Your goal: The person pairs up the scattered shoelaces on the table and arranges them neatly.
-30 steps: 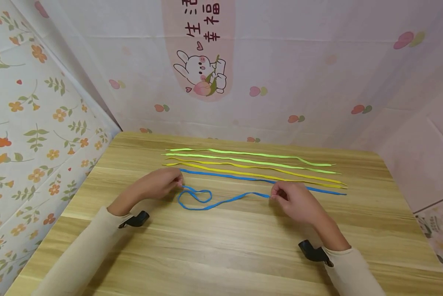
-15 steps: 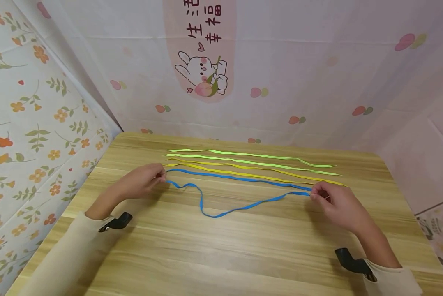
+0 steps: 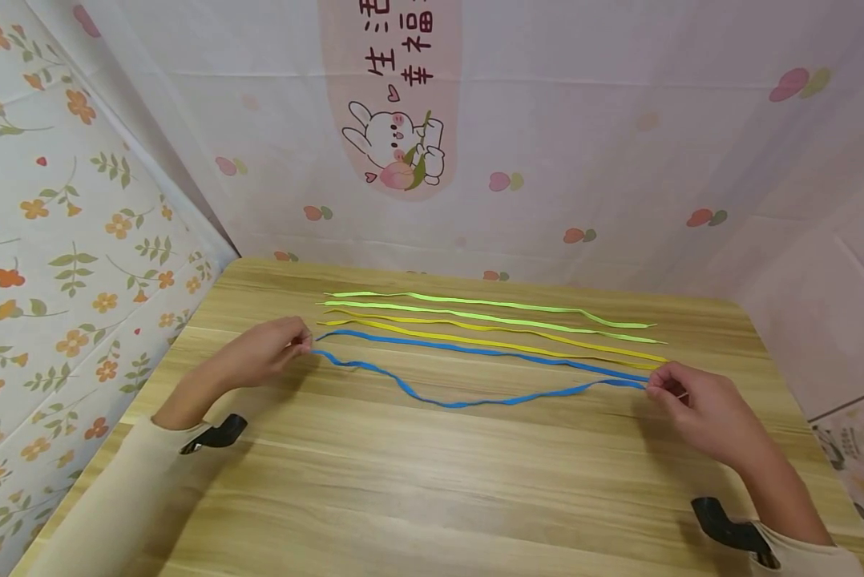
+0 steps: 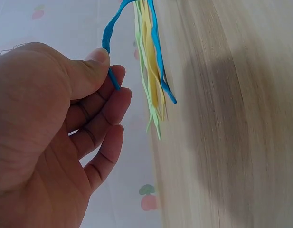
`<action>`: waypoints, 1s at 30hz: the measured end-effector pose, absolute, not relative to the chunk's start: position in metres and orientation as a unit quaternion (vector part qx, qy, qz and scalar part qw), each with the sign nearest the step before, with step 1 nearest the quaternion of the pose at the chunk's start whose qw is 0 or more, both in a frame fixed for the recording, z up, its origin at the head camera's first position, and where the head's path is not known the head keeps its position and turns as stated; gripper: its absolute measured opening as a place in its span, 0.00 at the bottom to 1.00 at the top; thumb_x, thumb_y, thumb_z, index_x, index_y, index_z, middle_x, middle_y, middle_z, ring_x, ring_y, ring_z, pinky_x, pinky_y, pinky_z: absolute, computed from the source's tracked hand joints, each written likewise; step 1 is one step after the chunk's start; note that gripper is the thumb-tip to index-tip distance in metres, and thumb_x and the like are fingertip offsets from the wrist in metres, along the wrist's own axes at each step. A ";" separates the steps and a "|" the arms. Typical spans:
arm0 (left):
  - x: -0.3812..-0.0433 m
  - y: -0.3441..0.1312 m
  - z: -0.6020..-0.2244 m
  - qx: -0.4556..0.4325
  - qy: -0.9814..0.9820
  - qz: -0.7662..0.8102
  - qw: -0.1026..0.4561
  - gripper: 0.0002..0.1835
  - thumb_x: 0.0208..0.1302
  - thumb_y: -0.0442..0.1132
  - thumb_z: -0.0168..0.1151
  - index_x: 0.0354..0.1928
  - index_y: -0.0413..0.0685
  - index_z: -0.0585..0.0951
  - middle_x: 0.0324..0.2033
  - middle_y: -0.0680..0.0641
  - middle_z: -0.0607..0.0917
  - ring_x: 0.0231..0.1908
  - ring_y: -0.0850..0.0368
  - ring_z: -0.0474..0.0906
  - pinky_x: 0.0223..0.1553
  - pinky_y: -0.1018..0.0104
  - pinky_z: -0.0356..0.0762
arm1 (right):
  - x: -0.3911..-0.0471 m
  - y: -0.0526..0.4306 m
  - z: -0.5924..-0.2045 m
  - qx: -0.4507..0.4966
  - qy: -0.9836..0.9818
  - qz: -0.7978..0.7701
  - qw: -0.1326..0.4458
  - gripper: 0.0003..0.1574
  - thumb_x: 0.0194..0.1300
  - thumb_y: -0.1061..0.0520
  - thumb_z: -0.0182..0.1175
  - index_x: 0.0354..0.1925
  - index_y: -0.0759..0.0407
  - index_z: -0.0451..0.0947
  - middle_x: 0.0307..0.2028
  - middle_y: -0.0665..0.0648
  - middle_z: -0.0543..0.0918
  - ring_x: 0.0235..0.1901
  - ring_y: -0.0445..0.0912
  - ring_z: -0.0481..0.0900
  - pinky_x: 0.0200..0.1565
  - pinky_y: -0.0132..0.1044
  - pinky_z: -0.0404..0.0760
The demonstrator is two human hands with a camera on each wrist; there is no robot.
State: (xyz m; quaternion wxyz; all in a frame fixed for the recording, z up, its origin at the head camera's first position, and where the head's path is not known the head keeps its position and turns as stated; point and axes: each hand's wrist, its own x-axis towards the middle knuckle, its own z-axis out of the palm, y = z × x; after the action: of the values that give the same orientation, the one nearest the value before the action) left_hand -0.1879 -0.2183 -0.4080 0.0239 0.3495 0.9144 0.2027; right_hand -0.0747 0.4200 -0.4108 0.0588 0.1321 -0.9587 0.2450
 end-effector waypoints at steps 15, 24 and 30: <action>-0.186 -0.230 -0.406 0.325 0.920 0.218 0.029 0.06 0.80 0.29 0.62 0.39 0.42 0.81 0.35 0.51 0.81 0.37 0.55 0.75 0.43 0.53 0.79 | -0.065 0.450 -0.413 0.080 -0.972 0.220 0.037 0.04 0.83 0.61 0.63 0.44 0.59 0.81 0.32 0.48 0.79 0.30 0.29 0.75 0.28 0.33 0.75; -0.191 -0.240 -0.407 0.301 0.928 0.217 0.033 0.06 0.81 0.30 0.62 0.40 0.41 0.80 0.36 0.49 0.82 0.37 0.52 0.76 0.44 0.51 0.79 | -0.062 0.464 -0.411 0.067 -0.975 0.210 0.040 0.05 0.83 0.61 0.62 0.44 0.62 0.81 0.32 0.49 0.81 0.32 0.23 0.75 0.28 0.31 0.76; -0.193 -0.246 -0.403 0.291 0.932 0.215 0.036 0.05 0.80 0.29 0.62 0.40 0.40 0.81 0.36 0.48 0.83 0.37 0.52 0.76 0.44 0.50 0.79 | -0.060 0.472 -0.409 0.066 -0.975 0.206 0.052 0.06 0.83 0.61 0.62 0.43 0.61 0.81 0.32 0.48 0.82 0.29 0.26 0.74 0.28 0.29 0.75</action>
State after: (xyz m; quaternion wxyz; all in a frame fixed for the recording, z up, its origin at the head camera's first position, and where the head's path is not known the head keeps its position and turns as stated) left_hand -0.1931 -0.2456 -0.4033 0.0355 0.2911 0.9316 0.2149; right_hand -0.0599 0.4716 -0.4095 0.0516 0.0663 -0.9749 0.2062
